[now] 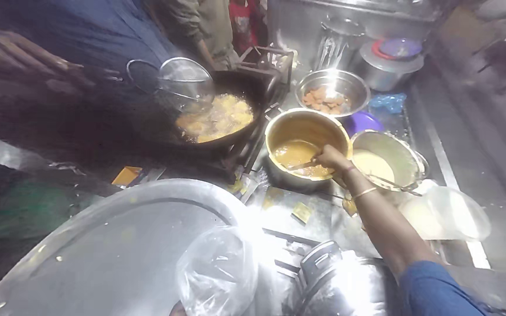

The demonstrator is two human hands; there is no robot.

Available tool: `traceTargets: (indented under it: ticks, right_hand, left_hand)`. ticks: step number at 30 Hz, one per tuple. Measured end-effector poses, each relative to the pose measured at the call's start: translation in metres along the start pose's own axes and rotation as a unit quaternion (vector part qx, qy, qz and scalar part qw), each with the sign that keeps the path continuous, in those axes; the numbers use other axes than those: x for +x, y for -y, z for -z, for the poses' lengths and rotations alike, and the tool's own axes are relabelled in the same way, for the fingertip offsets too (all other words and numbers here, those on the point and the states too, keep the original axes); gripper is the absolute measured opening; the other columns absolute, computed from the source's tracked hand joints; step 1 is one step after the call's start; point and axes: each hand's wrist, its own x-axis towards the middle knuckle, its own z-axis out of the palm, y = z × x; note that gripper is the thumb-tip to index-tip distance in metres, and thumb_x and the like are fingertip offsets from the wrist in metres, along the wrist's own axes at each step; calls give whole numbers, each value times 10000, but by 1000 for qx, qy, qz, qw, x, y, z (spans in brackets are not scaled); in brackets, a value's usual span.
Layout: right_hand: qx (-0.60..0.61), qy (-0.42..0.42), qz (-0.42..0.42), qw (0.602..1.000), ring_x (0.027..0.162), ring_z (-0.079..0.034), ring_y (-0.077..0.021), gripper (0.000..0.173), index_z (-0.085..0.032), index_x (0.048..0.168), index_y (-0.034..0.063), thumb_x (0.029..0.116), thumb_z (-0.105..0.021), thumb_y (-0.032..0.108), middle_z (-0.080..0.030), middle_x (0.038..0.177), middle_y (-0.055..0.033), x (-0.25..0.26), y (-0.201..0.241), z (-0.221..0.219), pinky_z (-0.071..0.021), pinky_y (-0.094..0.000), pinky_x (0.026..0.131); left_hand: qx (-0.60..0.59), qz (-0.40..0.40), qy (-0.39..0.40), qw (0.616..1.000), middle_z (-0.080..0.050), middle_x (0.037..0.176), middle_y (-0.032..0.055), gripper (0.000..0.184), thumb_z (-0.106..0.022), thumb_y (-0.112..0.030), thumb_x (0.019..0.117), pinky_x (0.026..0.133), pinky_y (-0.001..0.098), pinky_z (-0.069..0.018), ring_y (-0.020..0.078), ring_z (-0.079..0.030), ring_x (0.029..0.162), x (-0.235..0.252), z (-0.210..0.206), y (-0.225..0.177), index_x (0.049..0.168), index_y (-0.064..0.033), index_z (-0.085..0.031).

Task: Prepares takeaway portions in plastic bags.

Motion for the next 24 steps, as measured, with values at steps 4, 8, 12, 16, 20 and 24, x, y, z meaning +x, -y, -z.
traceTargets:
  ticks: [4, 8, 12, 16, 20, 24]
  right_hand:
    - [103, -36, 6, 994, 667, -561, -164, 184, -754, 1105, 105, 989, -652, 205, -669, 846, -86, -7, -4, 8, -500, -404, 651]
    - [170, -48, 18, 984, 702, -588, -170, 212, -739, 1155, 87, 1022, -625, 205, -692, 904, -100, -31, -10, 28, -520, -399, 673]
    - [281, -42, 28, 959, 595, -511, -76, 234, -707, 1208, 67, 1024, -611, 174, -643, 824, -28, -45, -31, 38, -473, -269, 563]
    - [329, -24, 78, 941, 529, -452, -37, 267, -650, 1275, 22, 1042, -550, 106, -612, 778, -2, -71, -45, 52, -439, -212, 514]
    - [338, -60, 126, 931, 523, -435, -4, 255, -673, 1241, -4, 1033, -528, 27, -652, 813, 7, -122, -44, 76, -397, -170, 498]
    - [352, -112, 161, 915, 513, -449, -6, 252, -708, 1181, -5, 1005, -529, -25, -642, 752, 12, -176, -50, 103, -397, -161, 482]
  left_hand:
    - [-15, 13, 17, 1000, -745, 1094, -79, 437, -725, 18, 884, 884, 291, -605, 74, -712, 993, 1, 6, 7, 1239, -168, -549]
    - [11, 50, -27, 998, -736, 1047, -50, 442, -568, 157, 889, 821, 314, -635, 99, -730, 923, 6, -3, 9, 1247, -88, -487]
    - [2, 68, -54, 996, -708, 1067, 52, 448, -625, 78, 886, 782, 340, -646, 158, -731, 901, 17, -19, 15, 1296, -6, -463]
    - [-5, 42, -39, 998, -702, 1060, 105, 545, -715, 9, 829, 763, 367, -655, 200, -734, 912, 32, -44, 18, 1312, 28, -463]
    - [28, 52, -22, 998, -694, 1020, 135, 602, -757, 24, 826, 732, 383, -660, 227, -736, 842, 65, -85, 19, 1337, 54, -440]
    - [110, 101, -5, 989, -686, 990, 133, 627, -801, -71, 865, 730, 368, -664, 205, -738, 782, 109, -120, 36, 1363, 48, -439]
